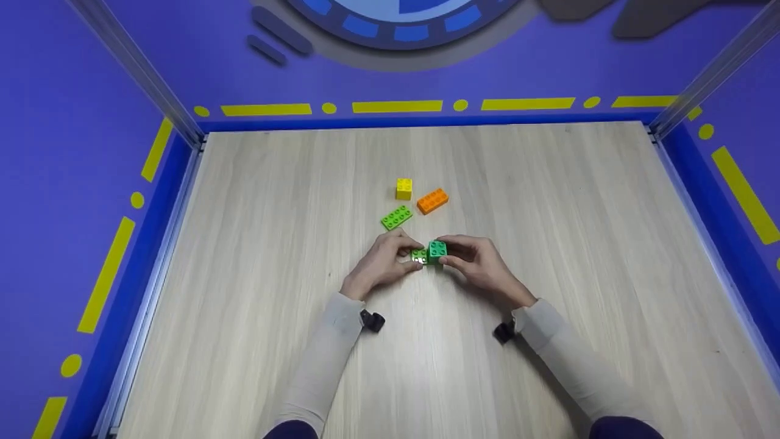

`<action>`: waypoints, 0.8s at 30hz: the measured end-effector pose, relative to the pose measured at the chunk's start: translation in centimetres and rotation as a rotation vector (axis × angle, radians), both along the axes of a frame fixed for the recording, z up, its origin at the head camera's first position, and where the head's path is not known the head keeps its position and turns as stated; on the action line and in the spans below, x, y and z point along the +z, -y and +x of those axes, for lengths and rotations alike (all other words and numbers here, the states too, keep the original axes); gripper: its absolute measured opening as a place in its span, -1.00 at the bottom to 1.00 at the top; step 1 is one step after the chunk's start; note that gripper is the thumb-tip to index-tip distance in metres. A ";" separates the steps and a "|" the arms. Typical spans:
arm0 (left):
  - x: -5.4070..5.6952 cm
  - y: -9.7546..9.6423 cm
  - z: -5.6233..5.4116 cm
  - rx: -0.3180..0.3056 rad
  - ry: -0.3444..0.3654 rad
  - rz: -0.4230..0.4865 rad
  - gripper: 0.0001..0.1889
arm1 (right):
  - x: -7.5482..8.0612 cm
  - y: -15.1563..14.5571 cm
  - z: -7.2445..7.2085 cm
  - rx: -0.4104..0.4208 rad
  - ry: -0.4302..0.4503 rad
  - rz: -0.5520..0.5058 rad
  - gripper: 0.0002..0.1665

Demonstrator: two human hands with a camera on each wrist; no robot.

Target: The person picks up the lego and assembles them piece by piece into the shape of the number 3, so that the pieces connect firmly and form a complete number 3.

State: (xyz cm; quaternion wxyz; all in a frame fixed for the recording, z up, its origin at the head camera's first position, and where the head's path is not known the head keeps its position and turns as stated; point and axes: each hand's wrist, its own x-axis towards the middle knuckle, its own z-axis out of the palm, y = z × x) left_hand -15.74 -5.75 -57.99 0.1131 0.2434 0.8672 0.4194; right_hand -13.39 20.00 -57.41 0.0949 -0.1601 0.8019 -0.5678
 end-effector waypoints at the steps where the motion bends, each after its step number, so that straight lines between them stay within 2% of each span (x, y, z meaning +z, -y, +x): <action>1: 0.0 0.0 0.0 0.001 0.002 -0.001 -0.62 | 0.0 0.0 0.0 -0.001 0.000 0.002 -0.53; 15: 0.1 0.1 0.0 0.003 -0.003 -0.001 -0.61 | 0.3 0.3 -0.3 -0.015 -0.016 0.080 -0.51; 24: -0.1 0.1 0.0 0.007 0.004 -0.008 -0.62 | 0.2 -0.1 -0.5 0.007 -0.043 0.084 -0.52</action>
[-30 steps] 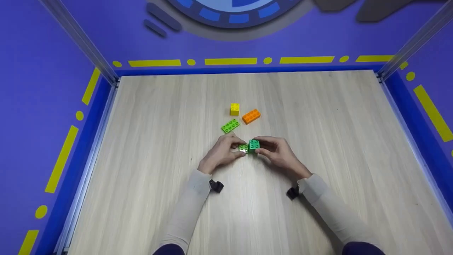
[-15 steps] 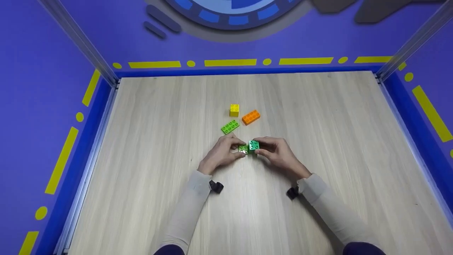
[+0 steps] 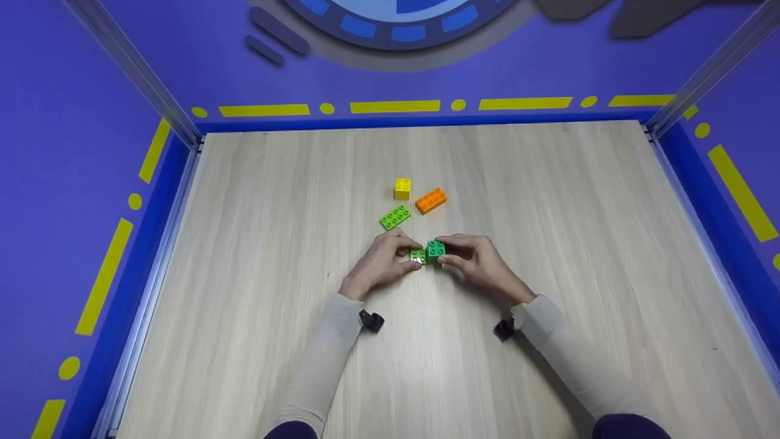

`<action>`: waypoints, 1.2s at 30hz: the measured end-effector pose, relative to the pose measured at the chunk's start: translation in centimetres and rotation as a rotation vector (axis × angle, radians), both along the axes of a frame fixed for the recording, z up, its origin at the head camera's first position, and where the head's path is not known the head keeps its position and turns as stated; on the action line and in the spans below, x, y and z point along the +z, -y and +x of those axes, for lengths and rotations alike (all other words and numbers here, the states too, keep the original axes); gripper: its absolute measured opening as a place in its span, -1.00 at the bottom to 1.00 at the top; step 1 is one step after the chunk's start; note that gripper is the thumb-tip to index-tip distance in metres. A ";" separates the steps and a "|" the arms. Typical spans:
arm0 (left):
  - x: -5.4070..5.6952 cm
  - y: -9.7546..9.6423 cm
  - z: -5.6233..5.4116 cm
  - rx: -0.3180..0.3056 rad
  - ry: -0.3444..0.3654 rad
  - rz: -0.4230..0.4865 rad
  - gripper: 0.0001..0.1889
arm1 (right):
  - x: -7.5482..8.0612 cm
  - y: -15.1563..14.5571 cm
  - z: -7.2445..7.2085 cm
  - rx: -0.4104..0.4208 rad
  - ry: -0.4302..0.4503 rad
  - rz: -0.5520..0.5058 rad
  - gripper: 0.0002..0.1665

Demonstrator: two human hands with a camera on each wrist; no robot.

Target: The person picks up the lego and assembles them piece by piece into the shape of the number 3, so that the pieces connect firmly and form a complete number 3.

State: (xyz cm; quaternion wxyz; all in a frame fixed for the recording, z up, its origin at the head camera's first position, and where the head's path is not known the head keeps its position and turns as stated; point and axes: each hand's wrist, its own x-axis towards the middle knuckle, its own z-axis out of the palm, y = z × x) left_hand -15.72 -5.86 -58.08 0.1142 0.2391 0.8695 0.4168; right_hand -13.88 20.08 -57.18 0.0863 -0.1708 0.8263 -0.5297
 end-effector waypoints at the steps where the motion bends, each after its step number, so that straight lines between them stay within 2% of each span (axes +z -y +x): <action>1: 0.0 0.0 0.0 0.001 0.002 0.000 -0.62 | 0.0 0.0 0.0 0.002 -0.003 0.004 -0.52; 14: 0.3 -0.2 -0.2 0.006 -0.002 0.000 -0.61 | 0.2 -0.1 -0.3 0.005 0.000 0.025 -0.54; 23: 0.2 -0.2 -0.3 0.007 -0.011 -0.003 -0.60 | 0.3 -0.2 -0.4 0.034 -0.042 0.056 -0.52; 36: -0.1 -0.1 0.2 0.003 -0.018 -0.006 -0.60 | -0.1 -0.5 -0.4 0.064 -0.081 0.052 -0.51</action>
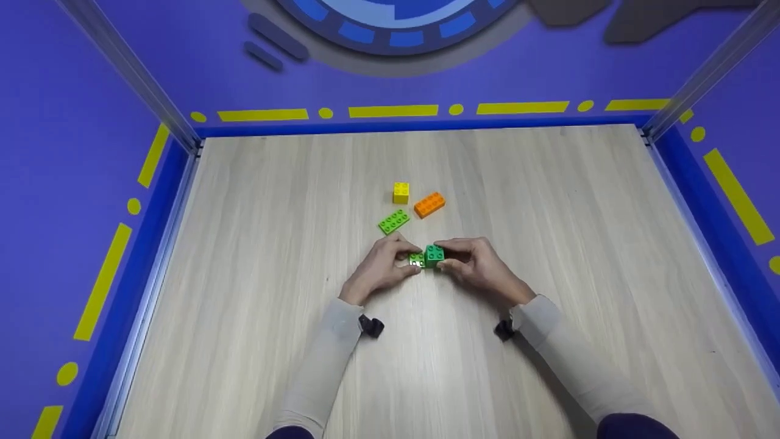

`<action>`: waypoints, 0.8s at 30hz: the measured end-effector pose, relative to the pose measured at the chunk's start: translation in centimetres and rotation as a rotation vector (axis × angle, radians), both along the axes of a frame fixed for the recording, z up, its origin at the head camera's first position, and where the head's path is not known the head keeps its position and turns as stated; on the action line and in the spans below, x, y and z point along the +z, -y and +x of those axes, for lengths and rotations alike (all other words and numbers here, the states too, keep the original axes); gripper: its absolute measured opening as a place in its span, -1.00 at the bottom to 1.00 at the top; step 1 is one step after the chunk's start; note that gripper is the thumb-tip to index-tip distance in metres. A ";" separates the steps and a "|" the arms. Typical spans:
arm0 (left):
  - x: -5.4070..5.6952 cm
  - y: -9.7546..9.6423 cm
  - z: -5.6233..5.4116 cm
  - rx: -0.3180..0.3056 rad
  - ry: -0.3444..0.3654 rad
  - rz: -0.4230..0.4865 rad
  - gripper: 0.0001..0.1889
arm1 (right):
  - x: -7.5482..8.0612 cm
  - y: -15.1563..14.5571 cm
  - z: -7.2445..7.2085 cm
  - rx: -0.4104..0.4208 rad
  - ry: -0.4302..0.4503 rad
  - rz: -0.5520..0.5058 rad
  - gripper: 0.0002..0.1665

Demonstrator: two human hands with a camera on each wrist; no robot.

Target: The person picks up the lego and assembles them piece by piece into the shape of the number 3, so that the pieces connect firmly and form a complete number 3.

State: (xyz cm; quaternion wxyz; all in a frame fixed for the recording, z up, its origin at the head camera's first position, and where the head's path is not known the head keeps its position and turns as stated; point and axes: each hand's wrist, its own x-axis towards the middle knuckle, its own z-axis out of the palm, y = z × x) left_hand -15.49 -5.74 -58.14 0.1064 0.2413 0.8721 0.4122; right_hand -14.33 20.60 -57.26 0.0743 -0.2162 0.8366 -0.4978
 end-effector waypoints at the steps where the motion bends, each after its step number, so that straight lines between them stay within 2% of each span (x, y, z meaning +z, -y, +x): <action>1: 0.0 -0.1 0.0 -0.001 0.000 -0.002 -0.59 | 0.0 0.0 0.0 -0.003 -0.002 0.006 -0.51; 15: -0.2 -0.3 0.3 -0.001 0.016 -0.015 -0.55 | 0.5 -0.4 -0.3 -0.002 0.061 0.045 -0.50; 24: 0.1 0.0 0.1 -0.002 -0.005 -0.020 -0.58 | 0.6 -0.3 -0.7 0.029 0.038 0.078 -0.48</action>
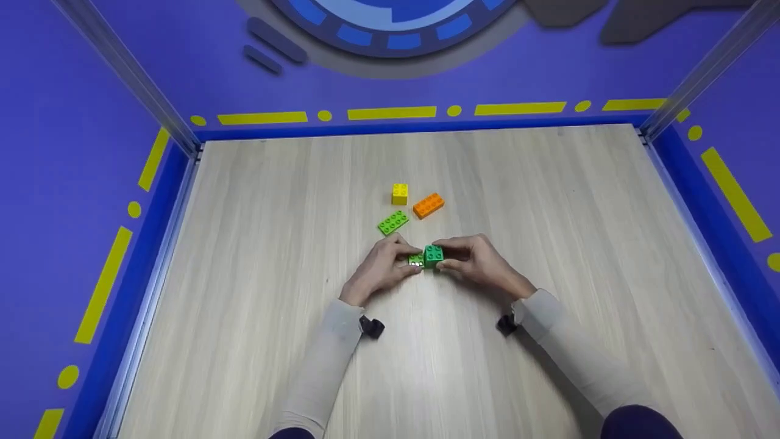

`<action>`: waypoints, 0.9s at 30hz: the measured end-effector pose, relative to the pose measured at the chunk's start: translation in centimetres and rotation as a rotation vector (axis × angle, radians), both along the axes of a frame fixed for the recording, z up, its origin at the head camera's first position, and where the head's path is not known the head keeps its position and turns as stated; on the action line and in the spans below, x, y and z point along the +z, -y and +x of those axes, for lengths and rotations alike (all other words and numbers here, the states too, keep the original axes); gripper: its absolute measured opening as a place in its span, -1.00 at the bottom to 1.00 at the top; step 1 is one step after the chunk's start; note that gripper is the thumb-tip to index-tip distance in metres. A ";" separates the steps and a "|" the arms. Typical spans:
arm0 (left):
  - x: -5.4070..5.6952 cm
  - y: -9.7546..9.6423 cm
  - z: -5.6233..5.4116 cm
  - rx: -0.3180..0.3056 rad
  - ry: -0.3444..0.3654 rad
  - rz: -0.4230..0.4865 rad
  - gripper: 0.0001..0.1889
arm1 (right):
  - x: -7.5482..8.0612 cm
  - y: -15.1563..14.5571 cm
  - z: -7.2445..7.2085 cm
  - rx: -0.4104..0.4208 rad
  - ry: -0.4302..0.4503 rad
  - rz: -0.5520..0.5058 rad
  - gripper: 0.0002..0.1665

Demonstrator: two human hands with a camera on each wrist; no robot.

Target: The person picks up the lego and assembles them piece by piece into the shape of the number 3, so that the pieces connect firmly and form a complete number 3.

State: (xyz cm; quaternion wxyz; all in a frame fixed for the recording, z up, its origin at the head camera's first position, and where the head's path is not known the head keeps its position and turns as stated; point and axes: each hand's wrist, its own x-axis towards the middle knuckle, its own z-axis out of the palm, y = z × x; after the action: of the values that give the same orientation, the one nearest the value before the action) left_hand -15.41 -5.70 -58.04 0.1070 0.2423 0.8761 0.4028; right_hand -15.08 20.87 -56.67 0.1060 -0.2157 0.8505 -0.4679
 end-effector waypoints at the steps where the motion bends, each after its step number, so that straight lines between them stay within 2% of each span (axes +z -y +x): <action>1: 0.0 0.0 0.0 -0.002 -0.005 0.000 -0.58 | 0.0 0.0 0.0 0.007 -0.001 -0.001 -0.48; 6: -0.2 0.0 0.0 -0.006 -0.017 -0.004 -0.58 | 0.1 0.0 -0.2 0.038 0.010 -0.008 -0.48; 11: -0.2 -0.1 -0.1 -0.003 -0.002 0.005 -0.58 | 0.5 -0.1 -0.2 0.039 0.023 0.003 -0.45; 20: 0.0 0.0 -0.1 0.000 -0.008 0.010 -0.57 | 1.1 0.0 -0.3 0.051 0.075 -0.038 -0.45; 27: 0.0 0.0 -0.1 -0.006 -0.022 0.010 -0.57 | 1.4 -0.1 -0.8 0.074 0.049 -0.075 -0.44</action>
State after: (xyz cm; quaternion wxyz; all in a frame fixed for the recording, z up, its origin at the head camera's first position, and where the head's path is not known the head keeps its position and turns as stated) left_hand -15.49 -5.67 -58.08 0.0971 0.2498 0.8746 0.4041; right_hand -15.88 20.94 -55.25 0.1357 -0.2392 0.8210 -0.5004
